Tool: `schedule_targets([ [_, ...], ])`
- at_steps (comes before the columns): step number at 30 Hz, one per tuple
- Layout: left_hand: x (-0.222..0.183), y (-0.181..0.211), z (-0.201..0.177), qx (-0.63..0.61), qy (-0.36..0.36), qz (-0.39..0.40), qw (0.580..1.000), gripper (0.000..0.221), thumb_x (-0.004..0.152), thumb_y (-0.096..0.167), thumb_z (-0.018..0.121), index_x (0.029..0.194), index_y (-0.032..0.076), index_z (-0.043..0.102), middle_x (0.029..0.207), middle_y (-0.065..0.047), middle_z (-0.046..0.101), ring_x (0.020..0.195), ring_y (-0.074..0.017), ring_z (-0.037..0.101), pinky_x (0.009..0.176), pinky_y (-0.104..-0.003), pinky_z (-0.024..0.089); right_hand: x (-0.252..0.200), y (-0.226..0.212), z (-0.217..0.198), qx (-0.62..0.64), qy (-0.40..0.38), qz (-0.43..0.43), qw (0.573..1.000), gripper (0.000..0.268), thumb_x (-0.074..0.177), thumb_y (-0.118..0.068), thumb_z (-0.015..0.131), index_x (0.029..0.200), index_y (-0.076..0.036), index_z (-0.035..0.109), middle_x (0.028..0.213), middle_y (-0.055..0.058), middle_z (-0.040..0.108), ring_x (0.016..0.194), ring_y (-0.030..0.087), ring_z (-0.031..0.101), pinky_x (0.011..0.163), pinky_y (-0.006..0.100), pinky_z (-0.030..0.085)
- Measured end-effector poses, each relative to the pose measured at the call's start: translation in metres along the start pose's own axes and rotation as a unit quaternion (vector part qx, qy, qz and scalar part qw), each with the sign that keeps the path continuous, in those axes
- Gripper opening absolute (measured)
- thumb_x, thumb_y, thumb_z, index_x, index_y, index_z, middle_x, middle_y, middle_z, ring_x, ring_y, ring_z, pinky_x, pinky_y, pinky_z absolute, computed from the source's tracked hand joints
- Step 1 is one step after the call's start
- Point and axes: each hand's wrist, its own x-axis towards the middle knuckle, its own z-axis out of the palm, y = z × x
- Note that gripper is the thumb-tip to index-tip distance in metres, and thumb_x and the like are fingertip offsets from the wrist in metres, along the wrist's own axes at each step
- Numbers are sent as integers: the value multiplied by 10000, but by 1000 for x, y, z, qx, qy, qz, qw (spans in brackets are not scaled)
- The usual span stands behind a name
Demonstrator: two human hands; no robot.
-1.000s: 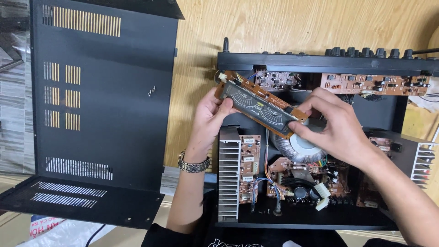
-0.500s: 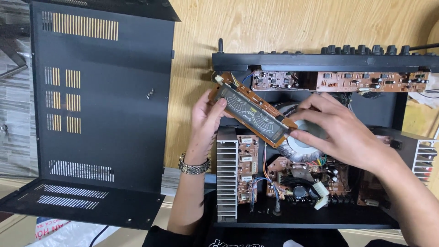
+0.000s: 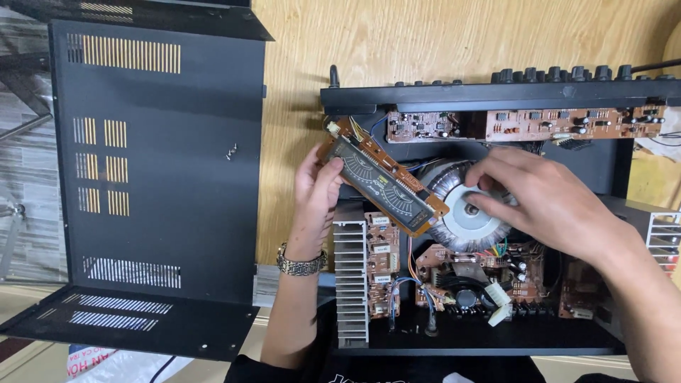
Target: Removing an internal circuit board from an audio amplifier using a manual screwdriver.
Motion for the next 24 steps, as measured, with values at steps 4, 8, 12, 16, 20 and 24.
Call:
schedule_targets([
  [4, -3, 2, -4, -25, 61, -42, 997, 567, 955, 72, 597, 1447, -108, 382, 1178, -190, 566, 1013, -229, 639, 931, -314, 556, 1, -4, -3, 0, -11, 18, 1000, 208, 866, -255, 722, 1051, -163, 695, 907, -1, 702, 621, 174, 667, 588, 366, 543],
  [8, -3, 11, -2, -13, 130, -97, 987, 627, 926, 166, 622, 1455, -71, 382, 916, -88, 640, 638, -66, 547, 523, -154, 402, 2, -5, -4, 12, -12, 13, 1000, 179, 891, -255, 695, 1031, -144, 705, 919, 10, 708, 637, 176, 681, 594, 358, 558],
  [12, -3, 13, 0, -24, 114, -88, 989, 490, 939, 134, 607, 1364, -70, 475, 887, -72, 659, 627, -56, 564, 491, -142, 388, 2, -4, -3, 6, -14, 9, 1000, 182, 898, -264, 689, 1036, -146, 702, 914, 9, 707, 638, 170, 674, 589, 346, 558],
  [16, 0, 9, -7, -57, 89, -87, 991, 393, 952, 104, 585, 1299, -39, 467, 760, -63, 640, 411, -14, 368, 322, -167, 210, 1, -4, -3, 9, -15, 13, 1000, 194, 896, -278, 690, 1040, -148, 699, 927, 5, 704, 654, 175, 677, 608, 360, 559],
  [20, 0, 10, -6, -75, 61, -72, 993, 323, 965, 94, 577, 1248, -43, 503, 793, -52, 635, 440, -22, 397, 340, -162, 242, 1, -3, -2, 12, -10, 4, 1000, 179, 899, -265, 692, 1034, -148, 695, 902, 4, 691, 612, 167, 653, 570, 347, 551],
  [24, 1, 5, -9, -69, 81, -69, 992, 366, 960, 80, 569, 1286, -67, 490, 842, -79, 644, 520, -41, 492, 394, -150, 323, 1, -1, -1, 6, -10, 1, 1000, 170, 905, -274, 689, 1018, -146, 697, 886, 4, 691, 603, 157, 651, 557, 325, 561],
])
